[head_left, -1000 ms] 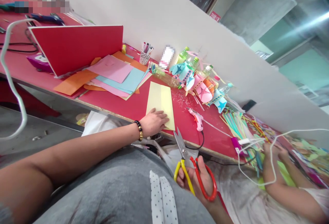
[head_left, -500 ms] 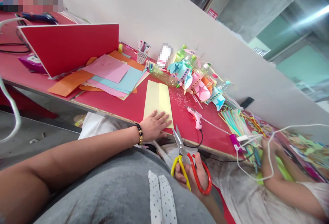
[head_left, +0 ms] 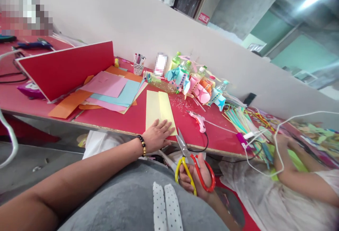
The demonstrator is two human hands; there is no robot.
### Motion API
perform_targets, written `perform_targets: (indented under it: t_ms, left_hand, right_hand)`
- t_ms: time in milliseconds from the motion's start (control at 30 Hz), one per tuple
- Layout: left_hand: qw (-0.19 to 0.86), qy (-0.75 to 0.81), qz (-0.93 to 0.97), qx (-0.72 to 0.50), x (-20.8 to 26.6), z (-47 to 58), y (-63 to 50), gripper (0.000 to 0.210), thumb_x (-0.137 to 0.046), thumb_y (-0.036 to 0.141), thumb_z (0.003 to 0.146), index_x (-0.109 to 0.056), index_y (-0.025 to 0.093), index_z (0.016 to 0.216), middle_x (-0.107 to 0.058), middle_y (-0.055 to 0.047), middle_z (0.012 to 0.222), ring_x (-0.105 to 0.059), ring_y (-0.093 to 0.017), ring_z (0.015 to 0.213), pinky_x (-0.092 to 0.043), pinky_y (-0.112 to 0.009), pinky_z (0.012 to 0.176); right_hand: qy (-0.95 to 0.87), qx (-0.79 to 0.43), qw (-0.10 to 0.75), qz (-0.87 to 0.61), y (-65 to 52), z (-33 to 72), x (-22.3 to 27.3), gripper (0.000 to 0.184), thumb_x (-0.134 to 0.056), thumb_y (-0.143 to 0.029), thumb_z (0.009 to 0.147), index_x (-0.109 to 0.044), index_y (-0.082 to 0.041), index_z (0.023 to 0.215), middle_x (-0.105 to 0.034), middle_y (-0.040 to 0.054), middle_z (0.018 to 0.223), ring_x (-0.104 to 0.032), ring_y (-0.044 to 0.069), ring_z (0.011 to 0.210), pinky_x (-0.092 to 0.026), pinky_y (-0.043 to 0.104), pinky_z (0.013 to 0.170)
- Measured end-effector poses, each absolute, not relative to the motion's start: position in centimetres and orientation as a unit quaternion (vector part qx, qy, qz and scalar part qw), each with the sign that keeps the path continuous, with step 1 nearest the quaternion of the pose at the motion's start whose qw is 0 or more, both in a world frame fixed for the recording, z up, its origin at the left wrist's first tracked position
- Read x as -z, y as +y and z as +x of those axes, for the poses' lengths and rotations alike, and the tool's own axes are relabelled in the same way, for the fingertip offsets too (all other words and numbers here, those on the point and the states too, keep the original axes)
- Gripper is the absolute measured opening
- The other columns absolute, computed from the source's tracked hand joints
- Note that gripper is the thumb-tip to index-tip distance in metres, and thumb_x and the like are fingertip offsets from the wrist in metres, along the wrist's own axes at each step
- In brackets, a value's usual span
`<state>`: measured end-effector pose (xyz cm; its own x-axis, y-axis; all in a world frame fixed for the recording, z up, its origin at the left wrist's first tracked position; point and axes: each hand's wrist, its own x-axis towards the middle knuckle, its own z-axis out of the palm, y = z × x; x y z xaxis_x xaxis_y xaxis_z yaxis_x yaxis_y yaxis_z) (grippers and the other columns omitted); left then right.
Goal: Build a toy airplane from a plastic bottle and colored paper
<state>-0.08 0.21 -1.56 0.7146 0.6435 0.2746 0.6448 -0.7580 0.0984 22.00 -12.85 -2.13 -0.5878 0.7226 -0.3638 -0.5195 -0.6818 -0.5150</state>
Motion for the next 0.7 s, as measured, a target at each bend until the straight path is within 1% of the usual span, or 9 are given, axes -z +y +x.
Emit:
perform_targets:
  t_ms: [133, 300, 467, 700]
  left_hand:
    - [0.017, -0.344, -0.928, 0.140, 1.6, -0.2, 0.3, 0.061, -0.041, 0.053, 0.093, -0.037, 0.020, 0.145, -0.037, -0.013, 0.151, -0.032, -0.033, 0.140, -0.025, -0.055, 0.110]
    - [0.034, -0.340, -0.931, 0.129, 1.4, -0.3, 0.4, 0.059, -0.041, 0.050, 0.094, -0.036, 0.022, 0.146, -0.038, -0.013, 0.151, -0.031, -0.031, 0.140, -0.027, -0.053, 0.111]
    - [0.053, -0.338, -0.932, 0.116, 1.2, -0.4, 0.5, 0.060, -0.042, 0.049, 0.093, -0.036, 0.022, 0.146, -0.037, -0.013, 0.152, -0.033, -0.032, 0.139, -0.031, -0.053, 0.110]
    - [0.072, -0.329, -0.935, 0.108, 1.5, -0.5, 0.7, 0.059, -0.040, 0.049, 0.094, -0.035, 0.023, 0.147, -0.035, -0.010, 0.153, -0.034, -0.032, 0.139, -0.035, -0.053, 0.109]
  right_hand:
    - [-0.173, -0.884, 0.361, -0.240, -12.1, 21.4, 2.2, 0.096, -0.017, -0.090, 0.074, -0.067, -0.009, 0.090, -0.045, -0.0003, 0.058, -0.037, 0.010, 0.041, -0.027, 0.022, 0.037]
    - [-0.165, -0.892, 0.361, -0.214, -11.1, 20.8, 2.4, 0.095, -0.017, -0.090, 0.075, -0.064, -0.009, 0.092, -0.049, 0.0008, 0.061, -0.040, 0.011, 0.042, -0.033, 0.024, 0.041]
    - [-0.155, -0.891, 0.374, -0.206, -10.2, 20.0, 2.7, 0.095, -0.012, -0.088, 0.077, -0.063, -0.009, 0.091, -0.049, 0.0004, 0.059, -0.041, 0.012, 0.042, -0.032, 0.023, 0.041]
    - [-0.154, -0.879, 0.404, -0.201, -9.7, 18.7, 2.6, 0.095, -0.008, -0.087, 0.077, -0.064, -0.010, 0.083, -0.047, 0.0003, 0.057, -0.042, 0.012, 0.042, -0.031, 0.023, 0.040]
